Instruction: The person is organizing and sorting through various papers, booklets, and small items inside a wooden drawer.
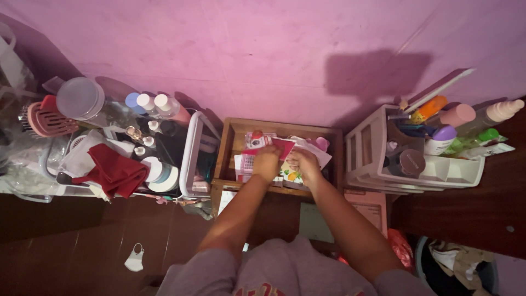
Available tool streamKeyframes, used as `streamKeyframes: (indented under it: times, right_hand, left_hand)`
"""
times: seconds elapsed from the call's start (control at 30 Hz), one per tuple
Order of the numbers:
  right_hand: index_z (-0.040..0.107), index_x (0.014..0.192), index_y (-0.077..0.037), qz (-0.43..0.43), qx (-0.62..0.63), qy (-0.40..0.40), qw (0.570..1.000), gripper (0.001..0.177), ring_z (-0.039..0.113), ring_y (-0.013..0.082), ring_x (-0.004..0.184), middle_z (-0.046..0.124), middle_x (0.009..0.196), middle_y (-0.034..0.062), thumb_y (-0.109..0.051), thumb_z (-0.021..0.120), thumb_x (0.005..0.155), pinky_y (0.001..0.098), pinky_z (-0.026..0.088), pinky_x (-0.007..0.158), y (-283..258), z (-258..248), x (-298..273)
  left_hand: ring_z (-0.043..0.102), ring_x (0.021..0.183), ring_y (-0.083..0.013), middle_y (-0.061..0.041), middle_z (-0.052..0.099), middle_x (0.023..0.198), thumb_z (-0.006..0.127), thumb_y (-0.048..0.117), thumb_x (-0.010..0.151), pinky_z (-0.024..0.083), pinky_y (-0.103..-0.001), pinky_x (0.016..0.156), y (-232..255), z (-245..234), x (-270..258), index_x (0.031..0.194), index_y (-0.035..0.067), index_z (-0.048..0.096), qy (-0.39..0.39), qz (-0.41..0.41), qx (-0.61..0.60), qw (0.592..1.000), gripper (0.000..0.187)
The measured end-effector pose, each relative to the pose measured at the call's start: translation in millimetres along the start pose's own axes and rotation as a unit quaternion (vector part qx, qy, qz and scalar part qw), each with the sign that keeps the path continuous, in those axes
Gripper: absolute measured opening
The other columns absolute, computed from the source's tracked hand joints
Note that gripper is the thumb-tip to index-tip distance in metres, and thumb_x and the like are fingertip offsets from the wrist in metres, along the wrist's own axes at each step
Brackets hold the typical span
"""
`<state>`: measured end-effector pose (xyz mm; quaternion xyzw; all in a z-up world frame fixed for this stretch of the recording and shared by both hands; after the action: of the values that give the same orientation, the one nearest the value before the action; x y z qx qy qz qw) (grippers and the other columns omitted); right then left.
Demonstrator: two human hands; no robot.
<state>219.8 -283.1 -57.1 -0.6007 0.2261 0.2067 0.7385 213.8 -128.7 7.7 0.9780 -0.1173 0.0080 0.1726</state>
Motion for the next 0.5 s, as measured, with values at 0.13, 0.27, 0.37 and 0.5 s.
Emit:
streamKeyframes:
  times: [0.13, 0.27, 0.37, 0.5]
  right_hand:
    - [0.052, 0.137, -0.008, -0.009, 0.037, -0.003, 0.999, 0.050, 0.072, 0.0271, 0.093, 0.072, 0.107, 0.0161, -0.023, 0.066, 0.091, 0.0395, 0.055, 0.082, -45, 9, -46]
    - [0.052, 0.135, -0.009, -0.024, 0.047, -0.006, 0.999, 0.049, 0.072, 0.0290, 0.095, 0.071, 0.111, 0.0169, -0.026, 0.066, 0.091, 0.0413, 0.057, 0.083, -41, 3, -40]
    - [0.052, 0.136, -0.010, -0.024, 0.040, 0.010, 0.999, 0.047, 0.071, 0.0305, 0.096, 0.069, 0.113, 0.0173, -0.026, 0.064, 0.093, 0.0423, 0.058, 0.080, -40, 1, -44]
    - [0.050, 0.140, -0.011, -0.056, -0.001, 0.036, 0.998, 0.050, 0.069, 0.0288, 0.094, 0.067, 0.112, 0.0149, -0.027, 0.064, 0.094, 0.0402, 0.059, 0.074, -48, 7, -60]
  left_hand:
    - [0.067, 0.101, -0.0269, -0.005, 0.069, 0.096, 0.075, 0.040, 0.083, 0.054, -0.040, 0.090, -5, -12, -8, 0.100, 0.018, 0.074, 0.081, 0.000, 0.007, 0.997, 0.028]
    - [0.069, 0.098, -0.0311, -0.008, 0.070, 0.095, 0.067, 0.025, 0.087, 0.056, -0.044, 0.087, 21, -94, -22, 0.115, 0.021, 0.073, 0.117, -0.024, -0.114, 0.986, 0.028]
    - [0.070, 0.093, -0.0349, -0.011, 0.070, 0.090, 0.063, 0.017, 0.090, 0.057, -0.045, 0.083, 26, -126, -29, 0.107, 0.015, 0.074, 0.108, -0.064, -0.216, 0.968, 0.020]
    - [0.071, 0.083, -0.0340, -0.012, 0.068, 0.081, 0.064, 0.015, 0.090, 0.057, -0.040, 0.072, 34, -157, -48, 0.095, 0.013, 0.074, 0.136, -0.116, -0.349, 0.920, 0.012]
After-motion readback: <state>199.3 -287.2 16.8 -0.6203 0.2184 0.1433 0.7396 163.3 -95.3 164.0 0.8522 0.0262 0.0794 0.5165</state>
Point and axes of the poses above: each hand's wrist, its own x-axis towards the middle knuckle, its own z-axis out of the palm, y = z × x, the point moved 3 cm from there along x, towards the middle knuckle
